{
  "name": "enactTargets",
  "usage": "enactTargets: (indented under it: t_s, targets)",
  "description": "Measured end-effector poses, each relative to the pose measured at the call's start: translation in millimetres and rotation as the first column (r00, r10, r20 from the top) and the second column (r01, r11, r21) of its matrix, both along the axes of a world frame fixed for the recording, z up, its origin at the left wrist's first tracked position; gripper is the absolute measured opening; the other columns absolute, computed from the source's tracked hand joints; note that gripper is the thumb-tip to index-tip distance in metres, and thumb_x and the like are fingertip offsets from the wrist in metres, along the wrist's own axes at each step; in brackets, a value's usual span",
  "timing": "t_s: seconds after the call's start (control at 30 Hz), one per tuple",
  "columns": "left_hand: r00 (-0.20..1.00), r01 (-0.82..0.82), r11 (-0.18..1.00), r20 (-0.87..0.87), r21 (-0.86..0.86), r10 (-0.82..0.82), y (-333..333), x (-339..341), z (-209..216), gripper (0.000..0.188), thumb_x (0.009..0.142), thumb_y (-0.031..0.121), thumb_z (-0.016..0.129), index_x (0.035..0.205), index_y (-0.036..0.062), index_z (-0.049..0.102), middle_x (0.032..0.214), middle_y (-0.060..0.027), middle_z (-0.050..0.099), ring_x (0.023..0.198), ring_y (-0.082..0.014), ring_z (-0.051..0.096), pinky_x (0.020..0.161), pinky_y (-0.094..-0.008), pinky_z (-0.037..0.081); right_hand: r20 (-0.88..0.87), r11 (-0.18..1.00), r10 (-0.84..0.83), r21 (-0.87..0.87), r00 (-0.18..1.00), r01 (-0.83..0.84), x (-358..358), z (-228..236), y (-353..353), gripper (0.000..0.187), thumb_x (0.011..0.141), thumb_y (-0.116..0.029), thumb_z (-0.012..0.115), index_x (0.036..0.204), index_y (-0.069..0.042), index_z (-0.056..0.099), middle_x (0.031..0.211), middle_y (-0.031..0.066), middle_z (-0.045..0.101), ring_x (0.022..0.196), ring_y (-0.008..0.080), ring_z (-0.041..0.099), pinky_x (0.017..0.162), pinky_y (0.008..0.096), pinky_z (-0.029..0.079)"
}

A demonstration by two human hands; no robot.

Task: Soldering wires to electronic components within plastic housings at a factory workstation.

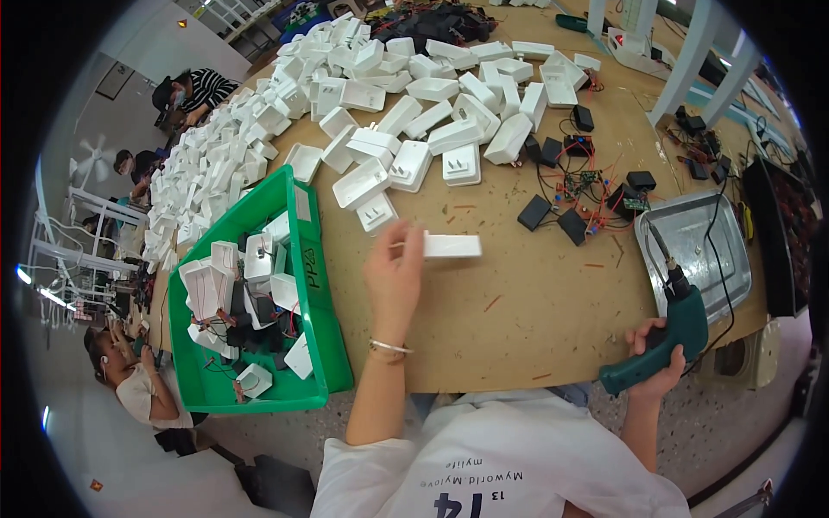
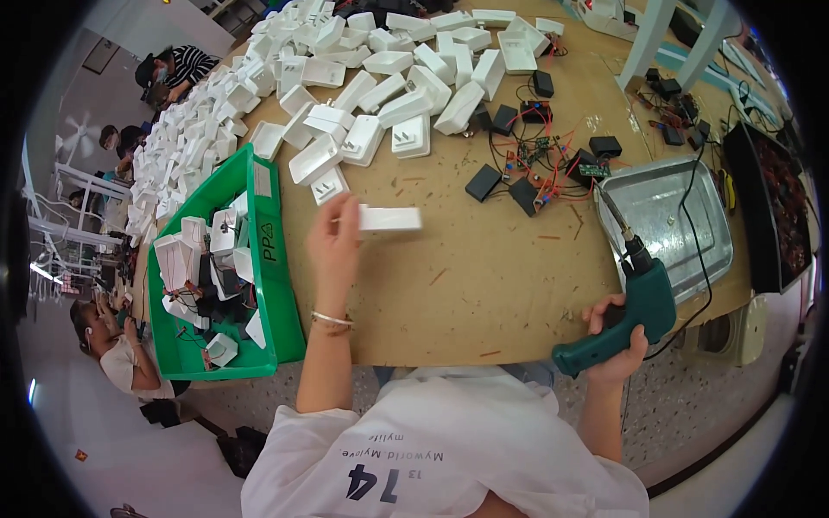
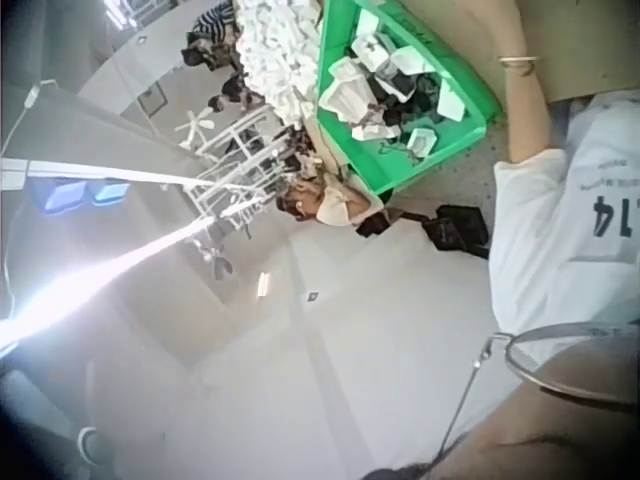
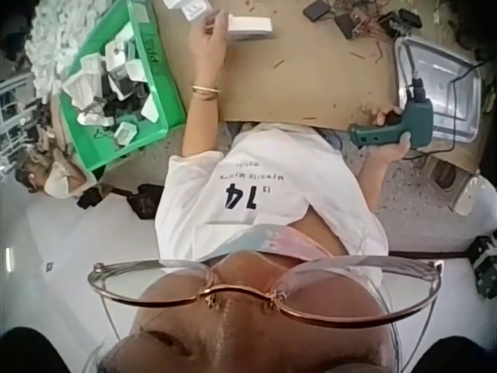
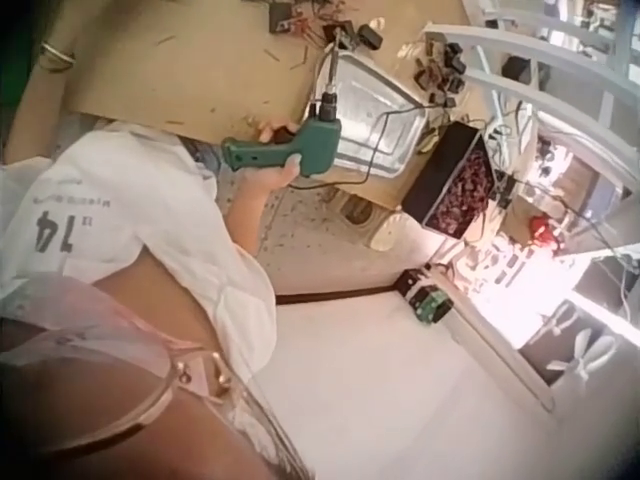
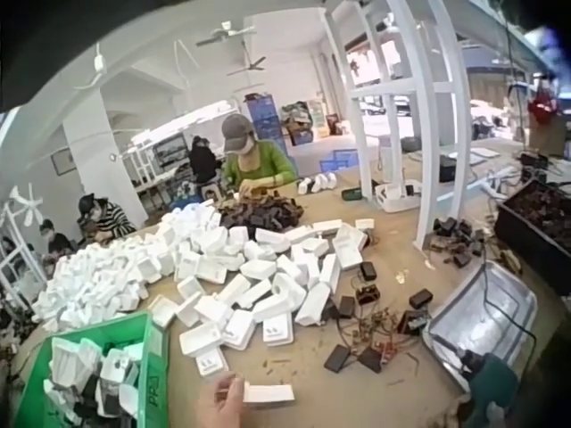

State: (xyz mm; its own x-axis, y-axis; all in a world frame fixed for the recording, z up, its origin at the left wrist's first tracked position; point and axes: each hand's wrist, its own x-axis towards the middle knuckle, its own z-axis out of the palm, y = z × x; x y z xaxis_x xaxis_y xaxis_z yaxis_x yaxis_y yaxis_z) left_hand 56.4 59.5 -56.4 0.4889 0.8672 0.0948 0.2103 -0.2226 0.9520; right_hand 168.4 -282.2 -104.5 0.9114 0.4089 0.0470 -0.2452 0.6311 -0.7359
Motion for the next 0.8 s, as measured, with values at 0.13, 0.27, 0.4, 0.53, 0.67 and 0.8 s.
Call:
enactTargets:
  t_s: [0.13,0.27,0.4,0.53,0.67,0.8]
  targets:
    - [0.946,0.066,0.998,-0.318,0.000,-0.062,7.4,-0.9,-21.0,0.042,0.085,0.037,0.062,0.102,-0.0014,0.062,0.076,-0.0114,0.061,0.066,-0.0191,0.059,0.066,-0.0299,0.049,0.009,1.000,-0.014,0.000,1.000,0.014,-4.1,3.1,3.4,0.051,0.084,-0.043,0.052,0.110,0.000,0.047,0.092,0.0127,0.052,0.069,0.0167,0.049,0.076,0.0369,0.039]
    - [0.955,0.179,0.818,-0.296,0.546,-0.012,-2.1,-1.4,-29.2,0.038,0.083,0.031,0.067,0.103,-0.0005,0.061,0.088,-0.0135,0.062,0.072,-0.0204,0.057,0.073,-0.0317,0.046,0.023,0.999,-0.035,-0.038,0.999,0.036,-3.8,4.3,2.9,0.050,0.084,-0.044,0.053,0.109,-0.001,0.048,0.091,0.0118,0.053,0.068,0.0159,0.049,0.076,0.0359,0.038]
    - [0.972,0.202,0.979,-0.120,-0.019,-0.203,6.0,-0.3,-37.1,0.052,0.077,0.035,0.073,0.111,0.0000,0.053,0.110,-0.0170,0.056,0.096,-0.0269,0.053,0.086,-0.0370,0.042,0.008,0.998,-0.037,-0.055,0.999,0.037,-5.1,5.4,4.4,0.051,0.082,-0.045,0.055,0.107,-0.001,0.049,0.090,0.0105,0.054,0.068,0.0155,0.050,0.076,0.0349,0.038]
    - [0.970,-0.001,0.938,-0.228,0.348,0.086,1.6,12.0,-11.9,0.060,0.076,0.044,0.070,0.108,-0.0029,0.051,0.103,-0.0183,0.060,0.088,-0.0290,0.057,0.084,-0.0381,0.044,0.006,0.993,-0.058,-0.102,0.998,0.058,-3.8,6.8,6.4,0.052,0.081,-0.047,0.056,0.107,-0.002,0.050,0.090,0.0104,0.054,0.067,0.0154,0.050,0.075,0.0345,0.038]
    - [0.696,0.181,0.954,-0.716,0.238,0.047,-0.9,56.6,14.5,0.082,0.080,0.064,0.050,0.114,-0.0109,0.044,0.092,-0.0259,0.063,0.086,-0.0414,0.062,0.077,-0.0440,0.048,0.011,0.995,-0.053,-0.081,0.999,0.054,-1.5,5.1,5.1,0.052,0.081,-0.047,0.056,0.106,-0.002,0.050,0.088,0.0103,0.054,0.067,0.0152,0.050,0.075,0.0345,0.038]
    - [0.738,0.062,0.961,-0.661,0.271,0.138,15.6,94.4,-2.1,0.076,0.084,0.058,0.046,0.113,-0.0126,0.043,0.088,-0.0284,0.063,0.084,-0.0431,0.062,0.076,-0.0454,0.049,-0.003,0.994,-0.080,-0.072,0.997,0.080,-3.2,3.7,7.4,0.052,0.081,-0.047,0.055,0.105,-0.002,0.050,0.086,0.0105,0.055,0.065,0.0155,0.050,0.074,0.0350,0.039]
